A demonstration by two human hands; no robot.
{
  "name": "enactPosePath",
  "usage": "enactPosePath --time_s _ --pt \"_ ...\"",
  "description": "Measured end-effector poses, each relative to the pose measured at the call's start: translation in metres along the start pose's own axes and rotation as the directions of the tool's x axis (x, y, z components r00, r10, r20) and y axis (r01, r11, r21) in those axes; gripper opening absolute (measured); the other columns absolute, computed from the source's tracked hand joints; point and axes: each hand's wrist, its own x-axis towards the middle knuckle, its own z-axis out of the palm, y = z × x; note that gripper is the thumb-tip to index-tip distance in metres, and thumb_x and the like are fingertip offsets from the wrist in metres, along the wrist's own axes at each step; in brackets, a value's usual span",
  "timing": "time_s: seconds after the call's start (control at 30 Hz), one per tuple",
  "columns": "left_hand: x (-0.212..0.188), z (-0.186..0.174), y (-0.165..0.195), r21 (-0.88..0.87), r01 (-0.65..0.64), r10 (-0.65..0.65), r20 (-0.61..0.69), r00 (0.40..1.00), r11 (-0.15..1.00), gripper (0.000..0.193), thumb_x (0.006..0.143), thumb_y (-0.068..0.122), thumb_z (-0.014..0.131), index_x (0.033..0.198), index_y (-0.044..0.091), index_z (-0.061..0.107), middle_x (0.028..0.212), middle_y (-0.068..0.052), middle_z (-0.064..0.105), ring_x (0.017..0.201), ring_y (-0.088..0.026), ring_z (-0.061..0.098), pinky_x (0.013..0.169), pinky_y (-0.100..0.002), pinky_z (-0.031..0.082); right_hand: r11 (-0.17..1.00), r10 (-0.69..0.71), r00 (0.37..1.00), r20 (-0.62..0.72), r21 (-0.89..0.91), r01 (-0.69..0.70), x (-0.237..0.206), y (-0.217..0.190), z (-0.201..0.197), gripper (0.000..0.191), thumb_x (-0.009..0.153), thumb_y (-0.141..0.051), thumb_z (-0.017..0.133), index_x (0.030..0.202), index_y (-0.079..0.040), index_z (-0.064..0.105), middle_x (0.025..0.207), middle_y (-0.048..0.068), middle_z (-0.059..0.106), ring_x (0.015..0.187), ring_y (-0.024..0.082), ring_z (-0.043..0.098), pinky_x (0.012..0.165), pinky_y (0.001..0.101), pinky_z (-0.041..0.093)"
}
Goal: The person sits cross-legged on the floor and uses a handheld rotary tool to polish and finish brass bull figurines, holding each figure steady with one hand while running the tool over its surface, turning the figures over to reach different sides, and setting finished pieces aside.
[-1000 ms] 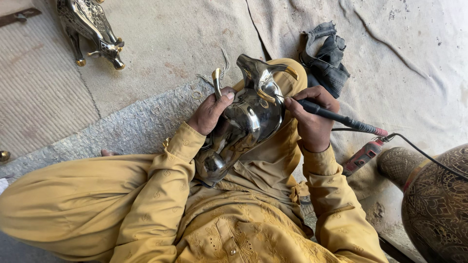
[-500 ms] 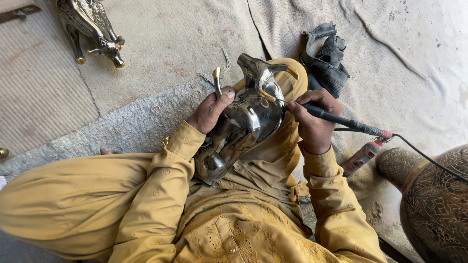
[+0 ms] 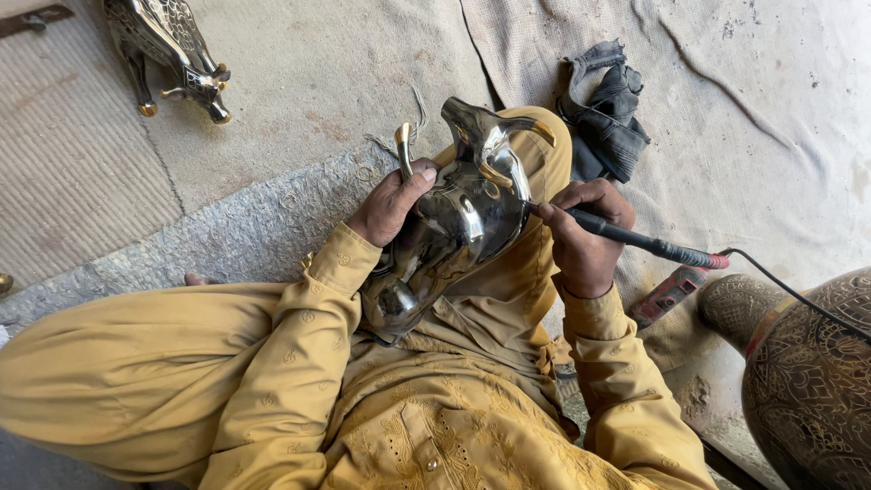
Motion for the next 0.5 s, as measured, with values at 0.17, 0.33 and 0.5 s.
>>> enactPosePath --time_s 0.17,0.33,0.5 --pt "0.001 0.002 0.003 -0.027 0.01 -0.01 0.002 1.0 1.0 0.033 0.11 0.039 0.045 0.094 0.011 0.05 0.086 0.004 0.036 0.082 -0.01 0.033 0.078 -0.029 0.037 0.999 -0.04 0.999 0.025 0.017 0.04 -0.005 -0.003 0.002 0.017 0.089 0.002 0.074 0.088 -0.001 0.057 0.08 0.008 0.064 0.066 0.009 0.055 0.061 0.0225 0.042" --pt "0.002 0.001 0.004 -0.019 0.003 -0.003 0.003 1.0 1.0 0.032 0.11 0.038 0.045 0.094 0.011 0.05 0.086 0.005 0.036 0.082 -0.009 0.034 0.078 -0.028 0.038 0.999 -0.01 1.0 -0.011 0.041 0.01 -0.012 -0.005 0.003 0.019 0.087 0.002 0.076 0.087 -0.001 0.057 0.08 0.008 0.063 0.067 0.009 0.053 0.061 0.0228 0.04" --pt "-0.001 0.002 0.002 -0.04 0.0 0.001 0.006 1.0 0.999 0.032 0.11 0.038 0.045 0.091 0.012 0.045 0.086 0.005 0.032 0.082 -0.008 0.031 0.077 -0.028 0.036 0.998 -0.07 0.997 0.017 0.007 0.07 -0.022 -0.003 0.005 0.02 0.089 0.002 0.076 0.086 -0.002 0.056 0.076 0.007 0.062 0.062 0.009 0.052 0.06 0.0222 0.039"
